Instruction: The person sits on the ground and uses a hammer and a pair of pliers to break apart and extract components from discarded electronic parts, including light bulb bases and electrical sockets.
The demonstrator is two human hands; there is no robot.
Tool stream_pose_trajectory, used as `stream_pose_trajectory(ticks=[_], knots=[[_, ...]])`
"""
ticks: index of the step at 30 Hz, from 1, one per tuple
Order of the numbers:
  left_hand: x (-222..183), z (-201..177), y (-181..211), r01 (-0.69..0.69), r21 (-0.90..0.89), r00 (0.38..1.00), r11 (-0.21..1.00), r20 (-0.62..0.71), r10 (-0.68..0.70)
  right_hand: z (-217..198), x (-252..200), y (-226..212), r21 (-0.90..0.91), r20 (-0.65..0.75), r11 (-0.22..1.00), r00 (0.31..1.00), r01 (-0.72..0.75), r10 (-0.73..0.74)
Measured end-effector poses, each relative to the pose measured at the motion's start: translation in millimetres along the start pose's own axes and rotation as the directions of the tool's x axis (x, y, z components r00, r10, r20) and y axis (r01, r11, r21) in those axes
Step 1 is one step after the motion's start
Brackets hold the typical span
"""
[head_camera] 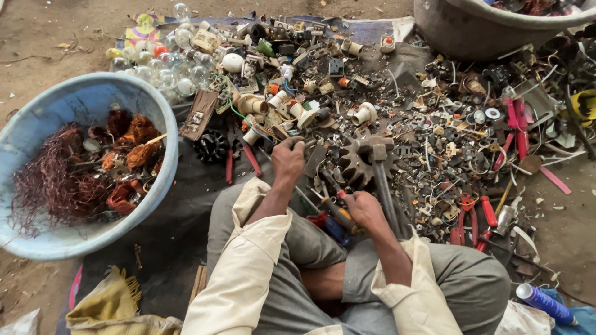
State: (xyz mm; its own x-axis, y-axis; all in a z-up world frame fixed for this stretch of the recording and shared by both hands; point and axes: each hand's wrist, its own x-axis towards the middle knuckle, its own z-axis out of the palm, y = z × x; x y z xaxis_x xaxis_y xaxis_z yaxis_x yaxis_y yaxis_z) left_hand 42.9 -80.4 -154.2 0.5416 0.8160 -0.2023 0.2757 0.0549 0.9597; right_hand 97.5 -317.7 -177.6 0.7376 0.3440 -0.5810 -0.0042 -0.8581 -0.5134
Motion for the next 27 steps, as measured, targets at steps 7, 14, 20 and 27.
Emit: stream_pose_trajectory(ticks=[7, 14, 20, 27], knots=[[9, 13, -8, 0.000, -0.097, 1.000, 0.995, -0.004, 0.000, -52, -61, -30, 0.318, 0.088, 0.941, 0.984, 0.118, -0.154], [1, 21, 8, -0.304, -0.017, 0.949, 0.953, 0.082, 0.304, -25, -36, -22, 0.929, 0.139, 0.365, 0.858, 0.060, -0.495], [-2, 21, 17, -0.350, -0.018, 0.928, 0.937, 0.126, 0.349, -22, -32, -43, 0.765, 0.202, 0.642, 0.927, 0.052, -0.316], [-6, 26, 18, -0.440, 0.035, 0.880, 0.897, 0.217, 0.423, -30, -34, -57, 0.732, 0.214, 0.680, 0.931, 0.048, -0.296]])
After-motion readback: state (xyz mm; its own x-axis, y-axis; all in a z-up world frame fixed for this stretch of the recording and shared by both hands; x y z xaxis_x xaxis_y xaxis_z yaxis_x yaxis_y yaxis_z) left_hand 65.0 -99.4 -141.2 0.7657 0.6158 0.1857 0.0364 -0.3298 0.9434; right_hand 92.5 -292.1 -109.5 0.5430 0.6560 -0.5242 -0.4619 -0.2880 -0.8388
